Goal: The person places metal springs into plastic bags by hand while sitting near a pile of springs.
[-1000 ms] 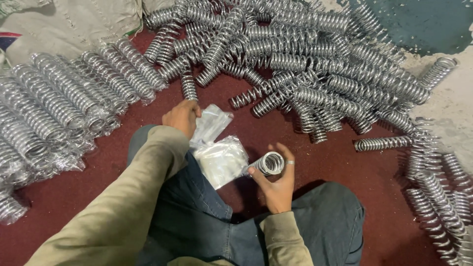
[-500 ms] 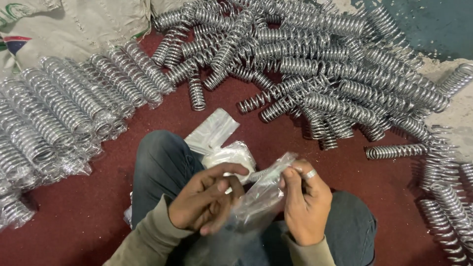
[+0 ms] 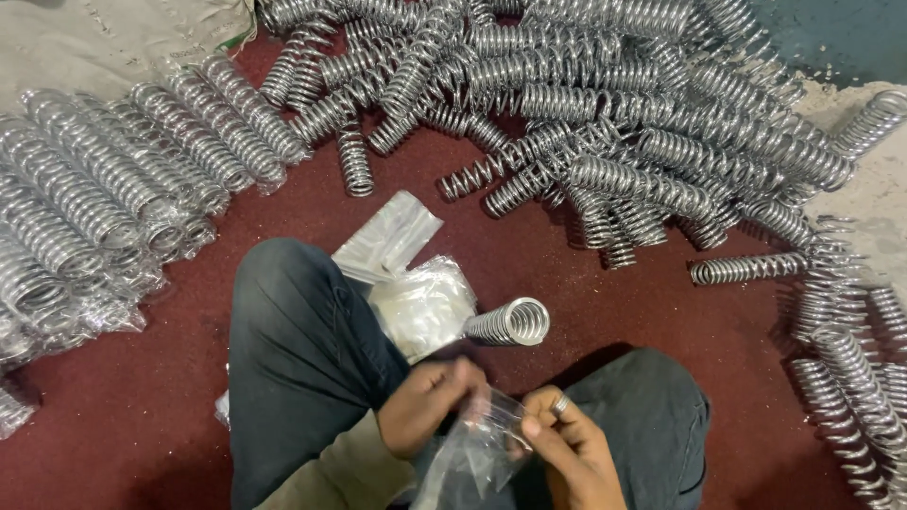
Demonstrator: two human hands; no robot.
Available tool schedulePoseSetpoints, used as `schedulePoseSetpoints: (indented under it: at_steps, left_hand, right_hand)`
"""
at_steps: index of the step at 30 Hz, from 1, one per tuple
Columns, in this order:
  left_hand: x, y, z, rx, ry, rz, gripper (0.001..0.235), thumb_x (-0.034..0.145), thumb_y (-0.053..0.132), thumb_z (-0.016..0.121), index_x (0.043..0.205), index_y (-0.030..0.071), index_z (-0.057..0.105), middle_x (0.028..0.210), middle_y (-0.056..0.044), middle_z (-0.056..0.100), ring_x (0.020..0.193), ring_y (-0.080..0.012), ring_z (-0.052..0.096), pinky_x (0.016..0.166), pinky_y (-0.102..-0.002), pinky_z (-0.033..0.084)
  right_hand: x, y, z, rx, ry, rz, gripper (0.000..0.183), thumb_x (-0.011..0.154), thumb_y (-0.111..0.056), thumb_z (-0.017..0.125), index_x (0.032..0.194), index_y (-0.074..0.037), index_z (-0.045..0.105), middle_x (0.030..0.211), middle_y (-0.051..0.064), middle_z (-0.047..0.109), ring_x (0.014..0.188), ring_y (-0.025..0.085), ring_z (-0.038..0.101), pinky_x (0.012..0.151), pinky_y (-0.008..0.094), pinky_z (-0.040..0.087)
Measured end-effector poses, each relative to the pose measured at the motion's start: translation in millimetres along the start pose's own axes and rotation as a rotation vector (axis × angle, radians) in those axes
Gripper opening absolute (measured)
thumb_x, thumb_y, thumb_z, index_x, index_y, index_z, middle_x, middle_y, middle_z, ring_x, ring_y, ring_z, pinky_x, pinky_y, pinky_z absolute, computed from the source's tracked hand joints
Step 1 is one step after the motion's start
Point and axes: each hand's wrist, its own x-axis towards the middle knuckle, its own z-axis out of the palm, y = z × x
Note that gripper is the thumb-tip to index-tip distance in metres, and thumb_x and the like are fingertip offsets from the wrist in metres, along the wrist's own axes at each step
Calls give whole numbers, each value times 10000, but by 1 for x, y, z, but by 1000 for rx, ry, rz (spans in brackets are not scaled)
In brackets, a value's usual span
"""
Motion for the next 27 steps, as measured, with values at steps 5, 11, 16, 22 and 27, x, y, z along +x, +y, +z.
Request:
schedulePoseSetpoints:
  at_steps: [5,11,16,22,27]
  left_hand:
    - [30,5,5,-223,136,167,234,1055,210,561,892,52,618,843,-113,629,778,-210,633,756,-336,538]
    - [68,18,5,122,265,70,214,990,249,629,1024,46,688,1061,-151,575,537,-127,555,487,-255,480]
    - [101,13,-13,49,271,-193,344,993,254,589,1109,-65,648,925,-224,617,581,-246,733,369,-208,448]
    - [114,-69,-49,500,323,-377,372,1062,285,486,1232,-8,640,1198,-262,658,751,-271,758,495,-286,571]
    - [118,-109,-63,808,412,-481,389,1101,400,411,1269,93,579,1229,-111,549,1199,-310,625,1032,-472,508]
  right_hand:
    - [33,-30,10,-435,175,-262,111,910,-107,692,852,-22,732,844,96,681,804,199,630,752,328,510]
    - [93,-49,-12,-832,176,-319,107,906,-102,619,862,-44,697,925,84,615,727,177,550,646,326,482]
    - [116,-16,-18,-502,224,-72,249,1022,-138,538,924,7,715,853,128,631,800,233,579,712,383,520]
    - [143,51,-61,-852,160,-71,309,1009,-217,558,1090,42,705,989,282,724,998,359,710,896,478,540]
    - [154,109,-82,-1058,131,-280,362,901,-218,558,1061,67,714,1046,362,688,1059,549,625,951,622,466]
